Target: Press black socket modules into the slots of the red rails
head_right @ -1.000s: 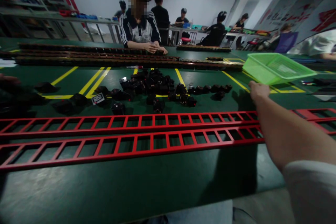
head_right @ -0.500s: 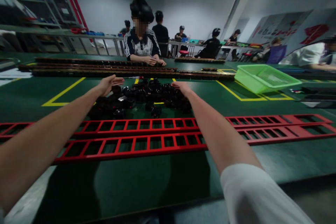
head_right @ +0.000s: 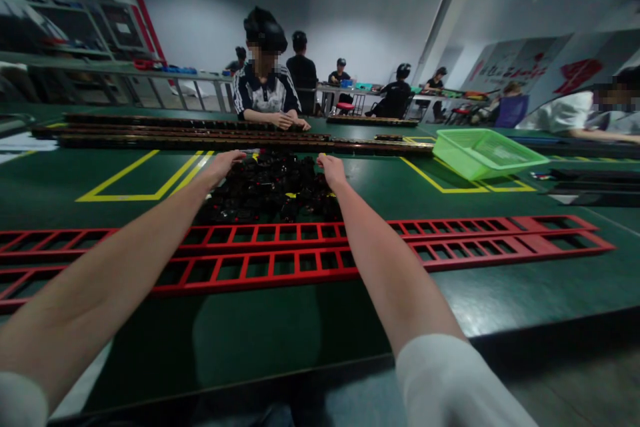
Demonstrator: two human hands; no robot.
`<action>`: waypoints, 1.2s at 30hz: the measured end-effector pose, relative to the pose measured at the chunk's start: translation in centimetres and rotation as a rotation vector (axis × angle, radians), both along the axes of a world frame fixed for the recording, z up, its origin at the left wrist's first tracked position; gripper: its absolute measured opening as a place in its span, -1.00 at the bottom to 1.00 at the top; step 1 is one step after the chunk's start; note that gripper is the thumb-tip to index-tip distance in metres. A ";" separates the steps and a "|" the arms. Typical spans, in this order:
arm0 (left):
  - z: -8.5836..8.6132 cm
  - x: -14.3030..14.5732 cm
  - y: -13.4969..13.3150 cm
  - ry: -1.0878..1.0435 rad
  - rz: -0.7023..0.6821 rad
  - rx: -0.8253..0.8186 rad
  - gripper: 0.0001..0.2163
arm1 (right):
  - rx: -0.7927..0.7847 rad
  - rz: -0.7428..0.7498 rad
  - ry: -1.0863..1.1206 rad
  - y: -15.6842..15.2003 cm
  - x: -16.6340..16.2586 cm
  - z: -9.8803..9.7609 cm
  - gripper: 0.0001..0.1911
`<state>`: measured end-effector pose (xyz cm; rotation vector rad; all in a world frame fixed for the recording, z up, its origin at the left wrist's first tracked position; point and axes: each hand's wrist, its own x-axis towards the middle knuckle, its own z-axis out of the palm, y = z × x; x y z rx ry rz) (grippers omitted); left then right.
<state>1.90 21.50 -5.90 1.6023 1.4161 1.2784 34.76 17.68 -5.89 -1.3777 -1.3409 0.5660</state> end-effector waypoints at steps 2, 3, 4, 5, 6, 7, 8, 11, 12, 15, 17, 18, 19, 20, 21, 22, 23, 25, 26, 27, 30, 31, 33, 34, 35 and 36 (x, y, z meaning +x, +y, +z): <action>-0.2 -0.7 -0.1 0.065 0.046 0.063 -0.71 | 0.023 -0.062 -0.091 -0.5 0.3 0.2 -0.70; -0.2 -1.0 -0.2 0.087 0.070 0.081 -0.73 | 0.033 -0.098 -0.135 -0.8 0.5 0.2 -0.71; -0.1 -1.2 -0.4 0.109 0.096 0.093 -0.76 | 0.042 -0.134 -0.174 -1.0 0.5 0.3 -0.72; -0.1 -1.2 -0.7 0.137 0.122 0.104 -0.79 | 0.049 -0.170 -0.209 -1.2 0.6 0.3 -0.72; 0.0 -1.2 -0.9 0.176 0.149 0.119 -0.82 | 0.054 -0.202 -0.241 -1.4 0.7 0.3 -0.72; 0.1 -1.2 -1.2 0.218 0.174 0.135 -0.85 | 0.054 -0.229 -0.270 -1.5 0.7 0.4 -0.72; 0.2 -1.2 -1.5 0.255 0.196 0.146 -0.88 | 0.051 -0.249 -0.297 -1.6 0.8 0.4 -0.72; 0.4 -1.0 -2.2 0.294 0.210 0.127 -0.90 | 0.018 -0.277 -0.367 -1.8 1.0 0.6 -0.71; 0.4 -1.0 -2.3 0.297 0.200 0.113 -0.90 | 0.003 -0.279 -0.384 -1.8 1.1 0.6 -0.70; 0.5 -1.0 -2.7 0.311 0.188 0.097 -0.87 | -0.027 -0.268 -0.417 -1.6 1.2 0.5 -0.69; 0.6 -1.0 -2.8 0.317 0.197 0.099 -0.85 | -0.027 -0.245 -0.425 -1.4 1.2 0.4 -0.70; 0.7 -1.0 -2.9 0.320 0.198 0.096 -0.84 | -0.023 -0.231 -0.425 -1.2 1.2 0.3 -0.71; 0.7 -1.0 -3.0 0.323 0.195 0.094 -0.84 | -0.019 -0.218 -0.424 -1.1 1.2 0.2 -0.73; 0.7 -1.0 -3.1 0.325 0.191 0.094 -0.83 | -0.014 -0.208 -0.420 -1.0 1.1 0.1 -0.74; 0.7 -1.0 -3.1 0.326 0.191 0.099 -0.82 | -0.010 -0.200 -0.415 -0.9 1.1 0.0 -0.75; 0.7 -1.0 -3.1 0.326 0.197 0.102 -0.81 | -0.007 -0.194 -0.409 -0.9 1.1 -0.1 -0.75; 0.7 -1.0 -3.1 0.325 0.207 0.104 -0.80 | -0.004 -0.190 -0.403 -0.8 1.1 -0.1 -0.76; 0.6 -1.0 -3.1 0.325 0.221 0.098 -0.77 | 0.001 -0.185 -0.388 -0.8 1.1 -0.2 -0.76; 0.6 -1.0 -3.1 0.327 0.225 0.089 -0.75 | 0.003 -0.184 -0.380 -0.8 1.0 -0.3 -0.75; 0.6 -1.0 -3.1 0.328 0.228 0.081 -0.73 | 0.006 -0.186 -0.372 -0.9 1.0 -0.3 -0.74; 0.6 -1.1 -3.2 0.310 0.234 0.080 -0.67 | 0.014 -0.194 -0.344 -1.0 0.9 -0.2 -0.72; 0.6 -1.1 -3.3 0.295 0.239 0.090 -0.65 | 0.016 -0.198 -0.334 -1.1 0.9 -0.1 -0.71; 0.6 -1.2 -3.4 0.256 0.248 0.115 -0.60 | 0.019 -0.203 -0.313 -1.2 0.8 0.0 -0.69; 0.7 -1.3 -3.5 0.237 0.253 0.123 -0.59 | 0.020 -0.205 -0.301 -1.2 0.7 0.0 -0.68; 0.7 -1.3 -3.5 0.220 0.260 0.126 -0.57 | 0.022 -0.209 -0.290 -1.3 0.7 0.1 -0.67; 0.7 -1.4 -3.6 0.206 0.269 0.126 -0.56 | 0.024 -0.214 -0.279 -1.3 0.6 0.1 -0.65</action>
